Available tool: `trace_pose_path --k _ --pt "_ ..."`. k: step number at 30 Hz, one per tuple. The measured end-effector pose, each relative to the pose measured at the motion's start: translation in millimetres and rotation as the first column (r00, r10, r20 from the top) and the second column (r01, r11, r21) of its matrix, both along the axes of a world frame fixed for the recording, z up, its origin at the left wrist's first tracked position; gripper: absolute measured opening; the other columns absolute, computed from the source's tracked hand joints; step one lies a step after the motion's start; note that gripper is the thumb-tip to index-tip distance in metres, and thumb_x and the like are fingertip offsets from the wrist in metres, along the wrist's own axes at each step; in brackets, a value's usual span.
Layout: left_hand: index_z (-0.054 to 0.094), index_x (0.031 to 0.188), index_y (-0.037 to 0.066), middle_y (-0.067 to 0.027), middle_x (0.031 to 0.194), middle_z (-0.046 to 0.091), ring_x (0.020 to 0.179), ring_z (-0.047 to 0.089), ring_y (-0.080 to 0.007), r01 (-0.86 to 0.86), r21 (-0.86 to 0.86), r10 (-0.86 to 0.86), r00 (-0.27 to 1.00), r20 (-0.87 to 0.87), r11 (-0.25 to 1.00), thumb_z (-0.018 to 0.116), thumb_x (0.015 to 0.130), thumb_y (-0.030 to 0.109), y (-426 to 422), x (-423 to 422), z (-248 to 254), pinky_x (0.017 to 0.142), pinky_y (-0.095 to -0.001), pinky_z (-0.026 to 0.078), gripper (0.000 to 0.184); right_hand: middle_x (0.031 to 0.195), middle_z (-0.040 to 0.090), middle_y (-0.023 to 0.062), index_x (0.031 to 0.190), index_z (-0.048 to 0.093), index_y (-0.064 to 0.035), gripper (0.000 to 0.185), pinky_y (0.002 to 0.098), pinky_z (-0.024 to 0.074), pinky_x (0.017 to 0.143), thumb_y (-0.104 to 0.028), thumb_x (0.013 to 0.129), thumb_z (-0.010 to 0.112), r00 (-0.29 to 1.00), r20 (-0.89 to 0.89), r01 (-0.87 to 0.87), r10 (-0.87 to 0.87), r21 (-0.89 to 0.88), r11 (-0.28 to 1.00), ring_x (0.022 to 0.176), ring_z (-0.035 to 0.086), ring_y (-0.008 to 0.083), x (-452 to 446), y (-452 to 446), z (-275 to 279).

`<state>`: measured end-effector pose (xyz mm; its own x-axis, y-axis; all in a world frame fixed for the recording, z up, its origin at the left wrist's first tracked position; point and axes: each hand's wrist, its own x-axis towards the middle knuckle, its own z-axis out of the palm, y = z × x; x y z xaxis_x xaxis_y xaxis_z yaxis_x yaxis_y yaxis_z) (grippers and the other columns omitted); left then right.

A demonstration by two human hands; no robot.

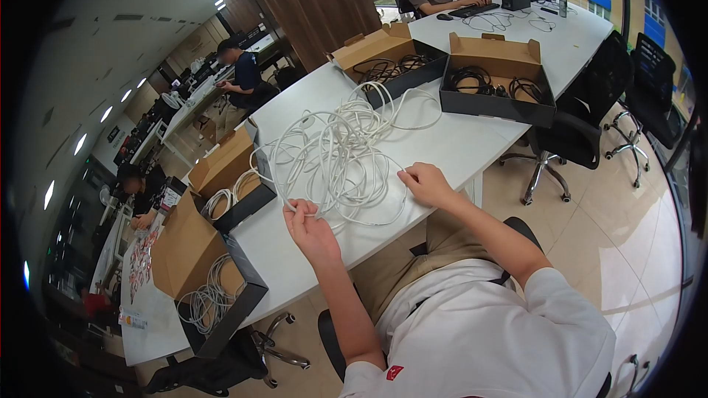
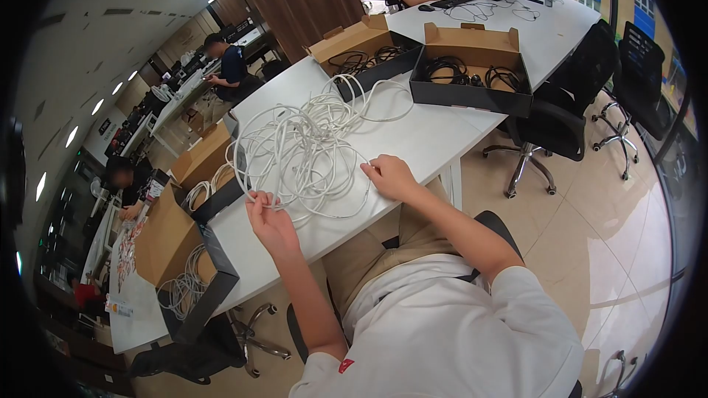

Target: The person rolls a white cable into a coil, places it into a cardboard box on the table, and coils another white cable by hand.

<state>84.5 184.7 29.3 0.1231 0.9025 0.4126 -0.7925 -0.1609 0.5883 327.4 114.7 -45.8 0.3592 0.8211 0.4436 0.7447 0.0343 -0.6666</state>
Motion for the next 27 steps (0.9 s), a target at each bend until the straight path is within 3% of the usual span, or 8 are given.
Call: trace_pose_path --k 3,6,9,10,12,14,21,27 --pt "0.051 0.103 0.008 0.0005 0.091 0.048 0.082 0.043 -0.0111 0.121 -0.060 -0.115 0.989 0.097 0.991 0.048 0.095 0.016 3 0 2 0.078 -0.0292 0.036 0.012 0.091 0.058 0.0214 0.098 0.061 0.0040 0.037 0.0410 0.0430 0.077 -0.032 0.093 0.051 0.986 -0.165 0.004 0.008 0.074 0.997 0.085 0.054 0.0352 0 -2 6" --pt "0.053 0.104 0.006 -0.0018 0.097 0.052 0.087 0.048 -0.0123 0.182 -0.081 -0.177 0.982 0.065 0.980 0.048 0.096 0.015 3 7 2 0.084 -0.0301 0.039 0.014 0.112 0.052 0.0223 0.120 0.053 0.0044 0.043 0.0398 0.0376 0.091 -0.029 0.093 0.050 0.963 -0.044 0.256 -0.266 0.456 0.852 0.101 0.048 0.0358 -13 -7 18" --pt "0.055 0.104 0.004 -0.0037 0.097 0.054 0.087 0.053 -0.0134 0.253 -0.058 -0.258 0.961 -0.101 0.966 0.049 0.095 0.012 -2 25 -12 0.085 -0.0300 0.043 0.013 0.122 0.047 0.0209 0.132 0.044 0.0045 0.049 0.0406 0.0311 0.099 -0.027 0.095 0.049 0.982 0.025 0.151 -0.185 0.482 0.863 0.110 0.041 0.0371 -34 -36 55" --pt "0.056 0.104 0.003 -0.0036 0.097 0.054 0.086 0.054 -0.0133 0.269 -0.087 -0.281 0.944 -0.173 0.959 0.051 0.095 0.011 -9 34 -17 0.084 -0.0298 0.045 0.013 0.120 0.050 0.0209 0.130 0.046 0.0045 0.048 0.0385 0.0347 0.097 -0.028 0.095 0.050 0.985 0.121 0.051 -0.119 0.458 0.887 0.110 0.045 0.0326 -37 -41 58" --pt "0.056 0.102 0.003 -0.0033 0.094 0.055 0.085 0.055 -0.0132 0.302 -0.082 -0.311 0.887 -0.342 0.950 0.054 0.093 0.008 -22 50 -25 0.081 -0.0288 0.047 0.011 0.116 0.054 0.0183 0.129 0.047 0.0050 0.048 0.0357 0.0379 0.094 -0.027 0.094 0.053 0.947 -0.243 -0.106 0.209 0.376 0.921 0.108 0.050 0.0273 -48 -42 54" --pt "0.056 0.101 0.003 -0.0030 0.092 0.055 0.085 0.056 -0.0131 0.344 -0.011 -0.298 0.796 -0.527 0.939 0.056 0.090 0.002 -34 62 -29 0.079 -0.0272 0.049 0.011 0.103 0.063 0.0109 0.124 0.052 0.0042 0.041 0.0299 0.0438 0.088 -0.023 0.094 0.055 0.680 -0.614 -0.203 0.400 0.367 0.908 0.096 0.059 0.0166 -54 -39 57" --pt "0.041 0.080 0.011 -0.0009 0.082 0.052 0.075 0.053 -0.0108 0.272 -0.101 -0.287 0.941 -0.180 0.957 0.059 0.083 -0.007 -19 54 -31 0.072 -0.0261 0.049 0.026 0.076 0.059 0.0006 0.113 0.057 -0.0001 0.025 0.0235 0.0458 0.066 -0.015 0.095 0.047 0.389 -0.866 -0.143 0.314 0.280 0.949 0.062 0.053 0.0082 -3 -55 41" --pt "0.039 0.078 0.014 0.0023 0.083 0.052 0.063 0.042 -0.0059 0.079 -0.127 -0.075 0.997 0.035 0.989 0.056 0.091 0.000 3 24 -21 0.052 -0.0210 0.032 0.026 0.060 0.033 -0.0067 0.106 0.051 -0.0047 0.016 0.0225 0.0236 0.044 -0.017 0.098 0.045 0.022 -0.946 0.112 0.324 0.324 0.939 0.046 0.024 0.0040 43 -58 19"
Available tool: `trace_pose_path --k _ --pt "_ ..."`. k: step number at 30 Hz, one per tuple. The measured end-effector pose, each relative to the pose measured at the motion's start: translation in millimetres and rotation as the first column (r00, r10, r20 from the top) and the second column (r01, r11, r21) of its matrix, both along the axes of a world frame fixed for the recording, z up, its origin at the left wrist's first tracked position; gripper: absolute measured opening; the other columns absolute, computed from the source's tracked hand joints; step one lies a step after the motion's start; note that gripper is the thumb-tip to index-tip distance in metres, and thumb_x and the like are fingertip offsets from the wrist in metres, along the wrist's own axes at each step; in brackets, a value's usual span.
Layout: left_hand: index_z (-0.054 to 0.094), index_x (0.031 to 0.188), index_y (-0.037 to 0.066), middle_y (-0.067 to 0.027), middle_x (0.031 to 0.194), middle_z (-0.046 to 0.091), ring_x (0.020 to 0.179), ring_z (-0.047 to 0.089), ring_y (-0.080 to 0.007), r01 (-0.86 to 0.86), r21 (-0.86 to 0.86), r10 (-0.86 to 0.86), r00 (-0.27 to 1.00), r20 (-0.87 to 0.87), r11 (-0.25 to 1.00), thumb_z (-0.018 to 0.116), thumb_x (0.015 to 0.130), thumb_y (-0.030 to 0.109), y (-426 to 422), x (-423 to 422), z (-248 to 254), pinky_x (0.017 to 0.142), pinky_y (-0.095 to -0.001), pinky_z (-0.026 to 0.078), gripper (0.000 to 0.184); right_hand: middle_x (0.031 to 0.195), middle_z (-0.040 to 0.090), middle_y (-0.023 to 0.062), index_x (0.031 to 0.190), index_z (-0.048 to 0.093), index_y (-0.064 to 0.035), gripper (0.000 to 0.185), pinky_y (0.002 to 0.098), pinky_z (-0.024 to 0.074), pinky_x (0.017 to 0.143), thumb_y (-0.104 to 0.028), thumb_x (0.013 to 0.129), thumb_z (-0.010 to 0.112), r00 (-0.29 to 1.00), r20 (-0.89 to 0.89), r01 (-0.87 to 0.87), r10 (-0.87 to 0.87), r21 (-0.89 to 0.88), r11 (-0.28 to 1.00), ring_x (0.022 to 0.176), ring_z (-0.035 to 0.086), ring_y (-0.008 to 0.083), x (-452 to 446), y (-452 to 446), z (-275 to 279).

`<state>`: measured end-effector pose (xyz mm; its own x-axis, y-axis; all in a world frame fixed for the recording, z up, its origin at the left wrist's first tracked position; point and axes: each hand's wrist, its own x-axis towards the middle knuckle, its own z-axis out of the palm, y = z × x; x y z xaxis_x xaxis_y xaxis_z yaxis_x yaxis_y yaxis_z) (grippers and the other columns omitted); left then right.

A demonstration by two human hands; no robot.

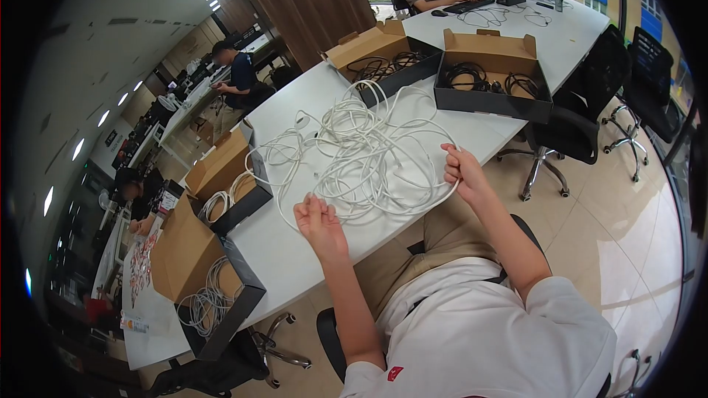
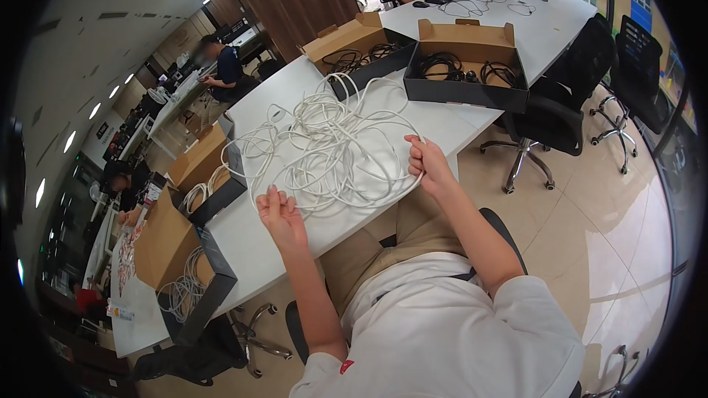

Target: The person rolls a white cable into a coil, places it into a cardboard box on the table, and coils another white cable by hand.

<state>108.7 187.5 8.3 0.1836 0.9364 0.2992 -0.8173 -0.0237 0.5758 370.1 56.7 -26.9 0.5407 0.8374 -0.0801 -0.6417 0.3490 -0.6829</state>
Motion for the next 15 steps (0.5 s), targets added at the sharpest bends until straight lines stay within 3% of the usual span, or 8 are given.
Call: trace_pose_path --k 2,3,8,11,15 --pt "0.040 0.077 0.015 0.0043 0.073 0.049 0.059 0.039 -0.0053 -0.035 0.074 0.034 0.999 0.019 0.997 0.056 0.093 0.003 7 -10 0 0.048 -0.0192 0.030 0.025 0.060 0.034 -0.0068 0.107 0.050 -0.0048 0.016 0.0228 0.0237 0.044 -0.017 0.098 0.045 0.999 -0.028 0.025 -0.024 0.012 1.000 0.046 0.025 0.0042 8 0 -5" --pt "0.042 0.078 0.014 0.0022 0.078 0.050 0.056 0.034 -0.0057 -0.044 0.120 0.039 0.998 0.048 0.992 0.053 0.094 0.003 9 -14 0 0.047 -0.0191 0.028 0.023 0.060 0.034 -0.0067 0.107 0.050 -0.0050 0.016 0.0229 0.0234 0.044 -0.017 0.098 0.045 0.996 -0.075 0.046 -0.043 0.039 0.998 0.046 0.024 0.0044 13 2 -10" --pt "0.049 0.089 0.011 -0.0041 0.089 0.051 0.058 0.036 -0.0074 -0.161 0.020 0.151 0.954 0.260 0.987 0.050 0.095 0.002 23 -44 15 0.049 -0.0192 0.030 0.011 0.059 0.034 -0.0063 0.106 0.050 -0.0060 0.014 0.0233 0.0226 0.043 -0.016 0.098 0.044 0.942 -0.328 0.120 -0.076 0.114 0.986 0.045 0.023 0.0050 34 4 -23" --pt "0.053 0.102 0.010 -0.0058 0.092 0.051 0.059 0.036 -0.0085 -0.147 0.089 0.105 0.925 0.365 0.985 0.049 0.094 0.002 28 -62 22 0.049 -0.0195 0.031 0.012 0.058 0.031 -0.0061 0.105 0.049 -0.0061 0.013 0.0239 0.0221 0.043 -0.015 0.098 0.043 0.939 -0.294 0.217 -0.181 0.098 0.971 0.044 0.021 0.0055 31 4 -20" --pt "0.050 0.118 0.008 -0.0060 0.093 0.050 0.059 0.035 -0.0071 -0.286 0.147 0.223 0.913 0.342 0.947 0.047 0.095 0.002 36 -89 20 0.048 -0.0192 0.030 0.024 0.058 0.028 -0.0058 0.105 0.049 -0.0059 0.013 0.0241 0.0213 0.042 -0.015 0.098 0.043 0.899 -0.199 0.412 -0.390 0.078 0.908 0.044 0.021 0.0057 29 7 -16"
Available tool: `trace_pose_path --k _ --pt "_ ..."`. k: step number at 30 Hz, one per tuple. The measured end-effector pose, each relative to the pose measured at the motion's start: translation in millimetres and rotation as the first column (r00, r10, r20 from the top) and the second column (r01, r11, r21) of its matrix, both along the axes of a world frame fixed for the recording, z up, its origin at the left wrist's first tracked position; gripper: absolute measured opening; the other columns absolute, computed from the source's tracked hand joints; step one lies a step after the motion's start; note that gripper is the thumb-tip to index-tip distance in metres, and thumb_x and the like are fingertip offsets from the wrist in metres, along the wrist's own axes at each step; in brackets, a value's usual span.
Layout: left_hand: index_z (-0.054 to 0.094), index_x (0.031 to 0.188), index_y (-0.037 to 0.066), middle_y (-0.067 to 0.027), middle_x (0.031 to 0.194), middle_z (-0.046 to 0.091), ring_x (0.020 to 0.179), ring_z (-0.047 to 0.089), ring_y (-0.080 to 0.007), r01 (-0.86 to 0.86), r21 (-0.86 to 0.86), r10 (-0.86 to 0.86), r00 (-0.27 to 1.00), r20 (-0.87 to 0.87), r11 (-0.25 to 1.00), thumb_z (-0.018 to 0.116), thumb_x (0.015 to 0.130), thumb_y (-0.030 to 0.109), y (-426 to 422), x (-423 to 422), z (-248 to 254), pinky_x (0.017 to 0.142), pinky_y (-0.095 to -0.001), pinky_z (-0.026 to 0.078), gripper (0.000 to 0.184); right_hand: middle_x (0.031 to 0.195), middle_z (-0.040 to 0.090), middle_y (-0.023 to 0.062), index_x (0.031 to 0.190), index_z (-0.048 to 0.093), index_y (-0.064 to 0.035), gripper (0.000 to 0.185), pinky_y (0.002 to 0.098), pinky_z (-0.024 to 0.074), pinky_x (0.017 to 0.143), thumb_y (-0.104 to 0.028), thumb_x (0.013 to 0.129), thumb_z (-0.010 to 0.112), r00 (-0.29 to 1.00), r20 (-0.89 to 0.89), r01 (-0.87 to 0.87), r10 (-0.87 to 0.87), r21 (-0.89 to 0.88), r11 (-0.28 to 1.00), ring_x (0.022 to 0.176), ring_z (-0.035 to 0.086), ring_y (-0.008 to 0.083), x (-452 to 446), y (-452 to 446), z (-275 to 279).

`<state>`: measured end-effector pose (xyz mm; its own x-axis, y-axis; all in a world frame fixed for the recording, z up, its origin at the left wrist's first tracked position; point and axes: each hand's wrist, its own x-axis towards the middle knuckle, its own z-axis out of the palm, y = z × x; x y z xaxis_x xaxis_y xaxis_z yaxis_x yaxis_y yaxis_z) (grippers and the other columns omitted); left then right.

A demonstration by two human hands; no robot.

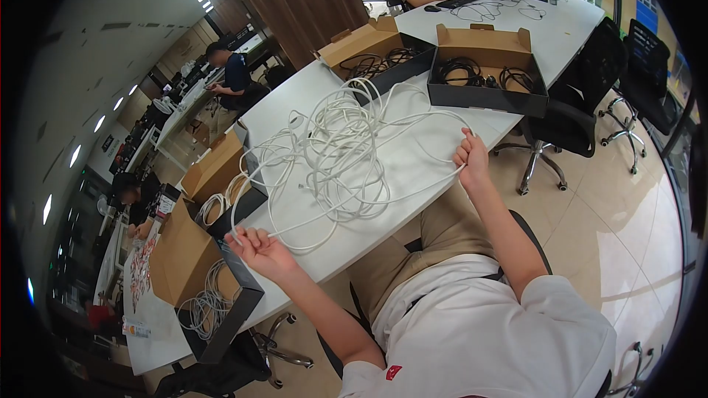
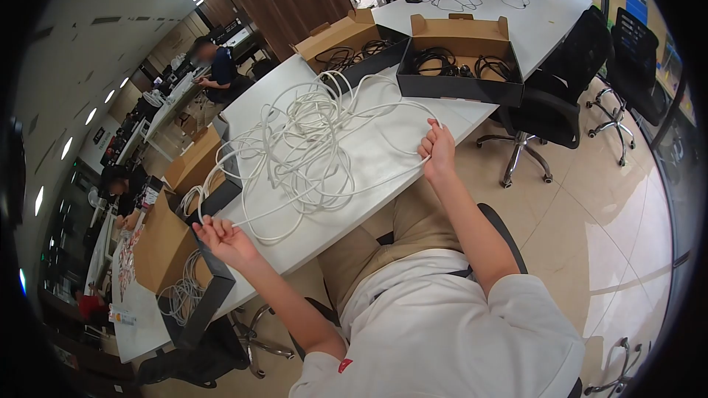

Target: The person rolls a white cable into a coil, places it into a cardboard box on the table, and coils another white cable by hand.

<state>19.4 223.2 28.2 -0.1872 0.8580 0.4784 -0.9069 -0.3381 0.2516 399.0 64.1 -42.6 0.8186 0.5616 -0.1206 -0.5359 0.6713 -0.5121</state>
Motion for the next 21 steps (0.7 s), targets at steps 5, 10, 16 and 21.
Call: trace_pose_path --k 5,10,16,21 --pt "0.049 0.120 0.005 -0.0056 0.094 0.052 0.056 0.033 -0.0062 -0.177 -0.048 0.168 0.973 -0.161 0.983 0.048 0.096 0.005 6 -55 11 0.047 -0.0194 0.028 0.024 0.059 0.027 -0.0054 0.104 0.050 -0.0054 0.014 0.0236 0.0206 0.041 -0.015 0.098 0.042 0.996 -0.086 0.043 -0.036 0.074 0.996 0.044 0.021 0.0053 16 -3 -4" --pt "0.054 0.114 0.004 0.0027 0.071 0.048 0.047 0.031 -0.0025 -0.262 -0.028 0.097 0.451 -0.887 0.965 0.054 0.095 0.017 -18 -36 33 0.040 -0.0190 0.024 0.022 0.059 0.028 -0.0056 0.104 0.050 -0.0055 0.014 0.0232 0.0206 0.040 -0.015 0.098 0.042 0.994 0.075 0.079 -0.076 -0.031 0.996 0.044 0.022 0.0047 2 -1 2" --pt "0.057 0.088 0.005 0.0095 0.053 0.033 0.042 0.024 -0.0004 -0.017 -0.184 -0.166 0.346 -0.923 0.983 0.055 0.096 0.028 -14 -2 22 0.038 -0.0189 0.018 0.024 0.060 0.032 -0.0056 0.100 0.053 -0.0066 0.016 0.0213 0.0233 0.040 -0.021 0.098 0.045 0.961 0.275 0.071 -0.016 -0.192 0.979 0.044 0.025 0.0034 -13 -1 9" --pt "0.056 0.088 0.005 0.0097 0.051 0.026 0.041 0.021 -0.0008 0.207 -0.213 -0.283 0.408 -0.868 0.955 0.052 0.097 0.029 0 25 66 0.038 -0.0197 0.017 0.027 0.060 0.033 -0.0055 0.099 0.055 -0.0065 0.025 0.0209 0.0258 0.039 -0.030 0.099 0.044 0.927 0.371 0.051 0.060 -0.283 0.958 0.044 0.026 0.0032 -14 1 12"
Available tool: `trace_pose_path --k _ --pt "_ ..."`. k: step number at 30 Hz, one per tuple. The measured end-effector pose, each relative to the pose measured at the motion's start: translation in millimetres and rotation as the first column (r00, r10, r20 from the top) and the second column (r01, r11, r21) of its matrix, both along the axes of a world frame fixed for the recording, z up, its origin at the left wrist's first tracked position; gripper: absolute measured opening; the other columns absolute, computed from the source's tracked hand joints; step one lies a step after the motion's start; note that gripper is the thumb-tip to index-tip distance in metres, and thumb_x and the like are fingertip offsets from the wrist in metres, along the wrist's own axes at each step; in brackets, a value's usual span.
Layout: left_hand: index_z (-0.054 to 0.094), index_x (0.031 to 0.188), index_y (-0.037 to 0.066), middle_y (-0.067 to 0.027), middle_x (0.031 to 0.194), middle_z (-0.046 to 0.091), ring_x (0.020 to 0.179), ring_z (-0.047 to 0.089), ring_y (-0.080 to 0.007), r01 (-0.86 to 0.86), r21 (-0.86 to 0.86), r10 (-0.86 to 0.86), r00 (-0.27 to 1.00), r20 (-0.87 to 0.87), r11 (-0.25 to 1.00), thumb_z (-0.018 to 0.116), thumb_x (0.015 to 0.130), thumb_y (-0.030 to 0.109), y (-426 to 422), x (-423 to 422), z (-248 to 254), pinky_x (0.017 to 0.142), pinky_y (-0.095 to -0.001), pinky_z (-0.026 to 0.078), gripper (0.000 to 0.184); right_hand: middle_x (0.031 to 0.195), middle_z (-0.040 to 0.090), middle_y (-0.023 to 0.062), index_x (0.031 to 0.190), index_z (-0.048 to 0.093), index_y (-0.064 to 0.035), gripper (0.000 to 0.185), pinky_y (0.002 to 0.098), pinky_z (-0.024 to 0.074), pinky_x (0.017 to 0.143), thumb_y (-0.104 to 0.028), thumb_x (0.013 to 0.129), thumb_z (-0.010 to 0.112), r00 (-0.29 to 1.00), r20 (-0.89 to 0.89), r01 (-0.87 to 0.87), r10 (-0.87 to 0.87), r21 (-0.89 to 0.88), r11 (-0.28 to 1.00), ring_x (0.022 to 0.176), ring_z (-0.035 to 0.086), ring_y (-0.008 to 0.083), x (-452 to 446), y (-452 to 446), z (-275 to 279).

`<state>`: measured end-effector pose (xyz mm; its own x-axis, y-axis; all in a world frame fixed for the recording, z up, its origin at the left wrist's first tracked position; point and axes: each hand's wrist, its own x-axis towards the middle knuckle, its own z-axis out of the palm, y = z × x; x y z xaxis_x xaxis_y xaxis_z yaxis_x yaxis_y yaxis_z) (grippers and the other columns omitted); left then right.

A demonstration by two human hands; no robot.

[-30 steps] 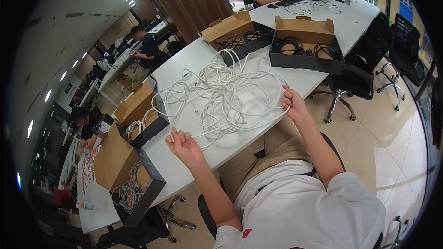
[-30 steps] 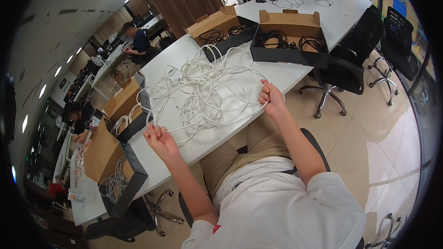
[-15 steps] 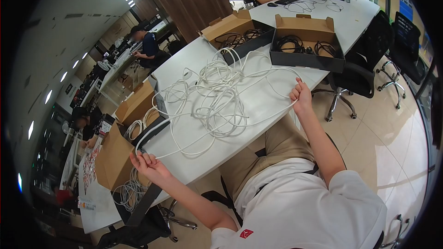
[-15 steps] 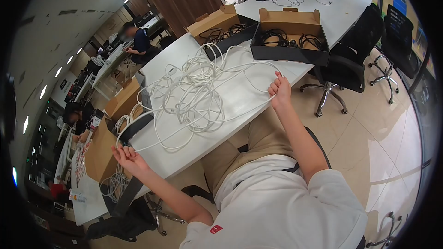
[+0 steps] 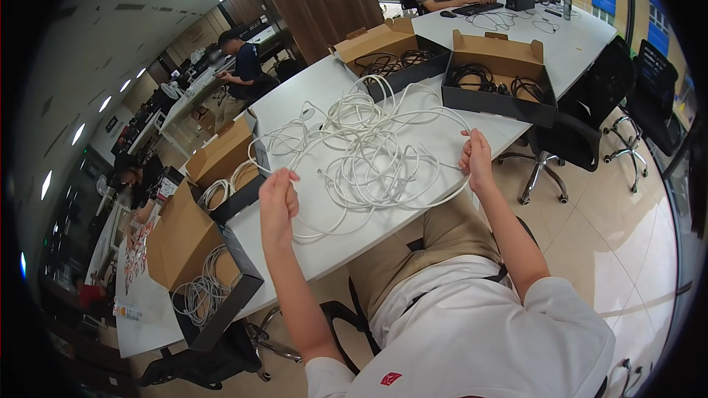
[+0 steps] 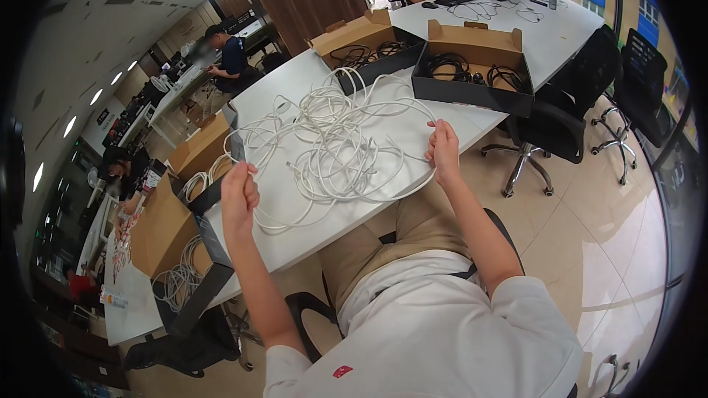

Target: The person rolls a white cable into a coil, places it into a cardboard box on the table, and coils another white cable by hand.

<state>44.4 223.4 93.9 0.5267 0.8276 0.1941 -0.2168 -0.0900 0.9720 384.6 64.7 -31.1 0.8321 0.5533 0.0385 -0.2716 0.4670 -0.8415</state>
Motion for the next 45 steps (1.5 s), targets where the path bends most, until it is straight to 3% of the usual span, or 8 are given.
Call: trace_pose_path --k 11,23,26,30,34,38,41,45 --pt "0.053 0.117 -0.004 0.0045 0.061 0.039 0.048 0.030 -0.0041 -0.122 0.247 0.019 0.924 0.382 0.961 0.039 0.102 0.025 47 9 163 0.043 -0.0217 0.027 0.036 0.056 0.032 -0.0058 0.100 0.058 -0.0029 0.030 0.0220 0.0309 0.034 -0.028 0.100 0.041 0.925 0.381 0.118 -0.003 -0.279 0.953 0.038 0.032 0.0042 4 9 -12" --pt "0.052 0.115 -0.005 0.0041 0.066 0.042 0.046 0.026 -0.0057 -0.228 0.147 0.113 0.830 0.546 0.963 0.041 0.101 0.023 139 -73 228 0.041 -0.0226 0.024 0.033 0.059 0.030 -0.0065 0.104 0.058 -0.0002 0.033 0.0225 0.0278 0.041 -0.029 0.101 0.042 0.963 -0.185 -0.198 0.196 0.010 0.980 0.045 0.026 0.0036 22 6 -10" --pt "0.055 0.113 -0.003 0.0039 0.066 0.040 0.046 0.026 -0.0054 -0.235 0.096 0.168 0.877 0.450 0.967 0.038 0.102 0.026 150 -64 202 0.041 -0.0227 0.023 0.035 0.059 0.028 -0.0069 0.106 0.055 -0.0005 0.030 0.0218 0.0235 0.042 -0.028 0.100 0.043 0.993 -0.107 -0.038 0.044 0.054 0.998 0.046 0.024 0.0035 9 13 -6" --pt "0.055 0.116 0.000 0.0047 0.069 0.050 0.048 0.032 -0.0026 -0.176 0.215 0.170 0.984 0.050 0.960 0.044 0.097 0.019 111 -31 171 0.043 -0.0212 0.026 0.030 0.062 0.036 -0.0052 0.105 0.055 -0.0004 0.029 0.0211 0.0282 0.043 -0.026 0.100 0.044 0.987 0.136 0.086 -0.087 0.017 0.996 0.047 0.031 0.0034 1 21 -18" --pt "0.052 0.123 0.000 0.0020 0.077 0.057 0.051 0.041 -0.0032 0.031 0.247 -0.021 0.999 -0.041 0.968 0.042 0.094 0.015 98 -2 137 0.048 -0.0194 0.034 0.034 0.066 0.047 -0.0006 0.101 0.058 0.0000 0.026 0.0237 0.0358 0.048 -0.024 0.097 0.048 0.895 0.382 0.226 -0.231 0.057 0.972 0.055 0.044 0.0089 -21 26 -26" --pt "0.049 0.126 0.000 -0.0025 0.085 0.061 0.060 0.050 -0.0053 0.151 0.243 -0.099 0.972 -0.214 0.958 0.041 0.096 0.017 78 30 107 0.056 -0.0201 0.042 0.036 0.071 0.054 0.0087 0.095 0.061 0.0026 0.024 0.0323 0.0447 0.060 -0.020 0.092 0.054 0.512 0.857 0.333 -0.051 -0.143 0.932 0.067 0.053 0.0240 -25 19 -27" --pt "0.047 0.131 0.001 -0.0039 0.093 0.064 0.076 0.058 -0.0081 0.387 0.217 -0.211 0.802 -0.559 0.896 0.043 0.098 0.022 68 43 84 0.072 -0.0223 0.046 0.039 0.079 0.056 0.0150 0.092 0.063 0.0032 0.023 0.0384 0.0462 0.071 -0.019 0.088 0.057 0.311 0.890 0.360 0.332 -0.434 0.826 0.076 0.055 0.0323 -24 16 -23" --pt "0.041 0.138 0.001 -0.0067 0.103 0.065 0.089 0.059 -0.0096 0.696 0.113 -0.370 0.503 -0.781 0.709 0.056 0.092 0.020 71 39 56 0.085 -0.0236 0.044 0.052 0.085 0.056 0.0162 0.097 0.064 0.0031 0.023 0.0404 0.0455 0.075 -0.017 0.085 0.061 0.268 0.937 0.580 0.222 -0.341 0.739 0.081 0.056 0.0313 -27 16 -5"
